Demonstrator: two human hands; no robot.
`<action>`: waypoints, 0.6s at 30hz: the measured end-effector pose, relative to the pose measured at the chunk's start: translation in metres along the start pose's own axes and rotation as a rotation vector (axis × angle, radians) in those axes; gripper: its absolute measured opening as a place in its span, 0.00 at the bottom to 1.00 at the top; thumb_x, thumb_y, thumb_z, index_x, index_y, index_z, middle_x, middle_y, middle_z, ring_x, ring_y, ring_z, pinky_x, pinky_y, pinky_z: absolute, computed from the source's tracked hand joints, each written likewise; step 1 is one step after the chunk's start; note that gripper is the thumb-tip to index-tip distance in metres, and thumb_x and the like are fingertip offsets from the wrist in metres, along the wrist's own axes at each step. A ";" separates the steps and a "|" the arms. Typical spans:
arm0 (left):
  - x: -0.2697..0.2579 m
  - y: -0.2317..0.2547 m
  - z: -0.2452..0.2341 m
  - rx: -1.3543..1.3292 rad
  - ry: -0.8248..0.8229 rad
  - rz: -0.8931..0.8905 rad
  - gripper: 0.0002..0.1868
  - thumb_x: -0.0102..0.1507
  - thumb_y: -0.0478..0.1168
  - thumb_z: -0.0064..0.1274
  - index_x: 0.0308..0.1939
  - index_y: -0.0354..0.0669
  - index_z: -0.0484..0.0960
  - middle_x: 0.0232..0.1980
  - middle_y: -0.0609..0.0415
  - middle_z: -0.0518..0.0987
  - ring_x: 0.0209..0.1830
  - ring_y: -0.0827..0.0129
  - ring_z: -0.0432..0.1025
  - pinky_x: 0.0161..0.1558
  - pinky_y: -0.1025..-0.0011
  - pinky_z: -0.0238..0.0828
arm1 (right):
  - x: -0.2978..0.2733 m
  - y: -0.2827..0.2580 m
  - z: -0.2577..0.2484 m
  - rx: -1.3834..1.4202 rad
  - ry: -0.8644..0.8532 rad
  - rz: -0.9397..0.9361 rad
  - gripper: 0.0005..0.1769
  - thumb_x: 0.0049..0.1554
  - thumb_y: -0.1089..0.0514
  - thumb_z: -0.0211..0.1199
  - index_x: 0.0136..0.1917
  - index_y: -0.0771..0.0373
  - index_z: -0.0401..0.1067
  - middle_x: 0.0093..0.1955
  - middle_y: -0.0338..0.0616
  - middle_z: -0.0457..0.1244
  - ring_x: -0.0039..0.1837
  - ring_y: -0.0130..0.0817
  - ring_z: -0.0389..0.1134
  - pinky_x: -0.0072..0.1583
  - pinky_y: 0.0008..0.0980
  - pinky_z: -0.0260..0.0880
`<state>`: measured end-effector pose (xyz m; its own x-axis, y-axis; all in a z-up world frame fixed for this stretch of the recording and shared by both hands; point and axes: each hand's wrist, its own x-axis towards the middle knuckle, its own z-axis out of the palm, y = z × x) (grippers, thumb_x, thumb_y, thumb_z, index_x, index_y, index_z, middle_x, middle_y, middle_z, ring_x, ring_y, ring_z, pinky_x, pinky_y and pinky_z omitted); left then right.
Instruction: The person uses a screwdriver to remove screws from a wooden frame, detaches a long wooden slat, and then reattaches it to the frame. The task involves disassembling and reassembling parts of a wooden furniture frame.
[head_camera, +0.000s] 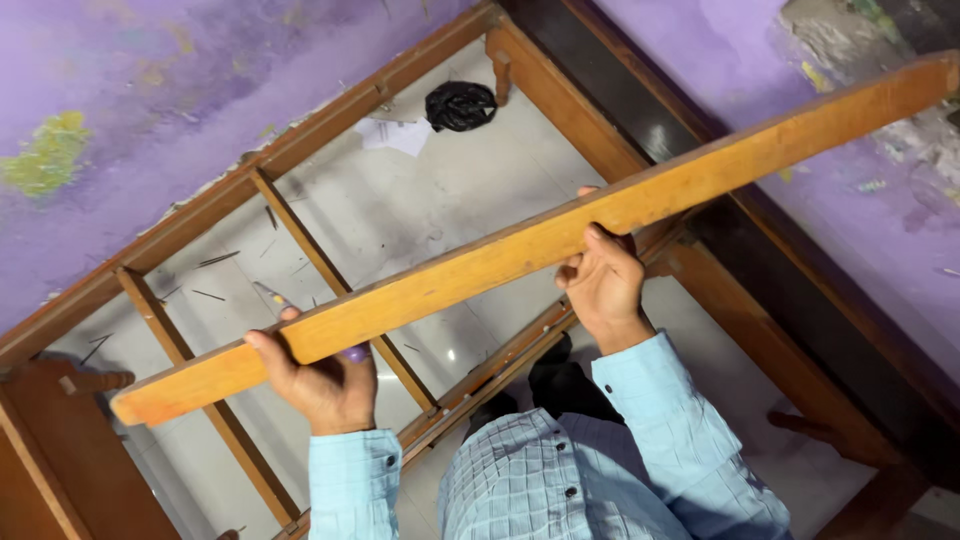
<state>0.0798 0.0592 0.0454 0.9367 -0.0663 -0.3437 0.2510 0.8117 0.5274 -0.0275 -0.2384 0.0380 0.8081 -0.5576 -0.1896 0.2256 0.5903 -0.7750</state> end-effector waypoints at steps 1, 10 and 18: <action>0.000 0.003 -0.001 0.002 0.014 0.010 0.26 0.65 0.68 0.57 0.43 0.50 0.79 0.35 0.59 0.75 0.30 0.70 0.67 0.29 0.73 0.63 | -0.001 -0.001 0.001 0.002 -0.026 -0.004 0.27 0.62 0.53 0.53 0.74 0.51 0.63 0.59 0.39 0.63 0.50 0.32 0.67 0.41 0.32 0.67; -0.002 0.009 0.001 0.019 0.075 0.048 0.25 0.65 0.67 0.57 0.42 0.50 0.80 0.36 0.61 0.75 0.32 0.71 0.68 0.28 0.73 0.62 | -0.004 -0.001 0.006 0.029 -0.126 0.013 0.30 0.62 0.56 0.54 0.77 0.52 0.60 0.60 0.39 0.64 0.55 0.34 0.69 0.43 0.35 0.69; -0.012 0.008 -0.006 -0.074 -0.098 0.008 0.23 0.66 0.61 0.60 0.51 0.50 0.79 0.41 0.63 0.77 0.34 0.68 0.68 0.39 0.69 0.68 | -0.001 0.003 0.004 -0.048 -0.047 0.069 0.26 0.63 0.48 0.54 0.73 0.50 0.62 0.61 0.43 0.65 0.51 0.37 0.72 0.40 0.33 0.66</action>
<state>0.0696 0.0698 0.0495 0.9591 -0.1130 -0.2597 0.2277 0.8528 0.4699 -0.0256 -0.2340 0.0384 0.8458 -0.4878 -0.2160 0.1430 0.5974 -0.7891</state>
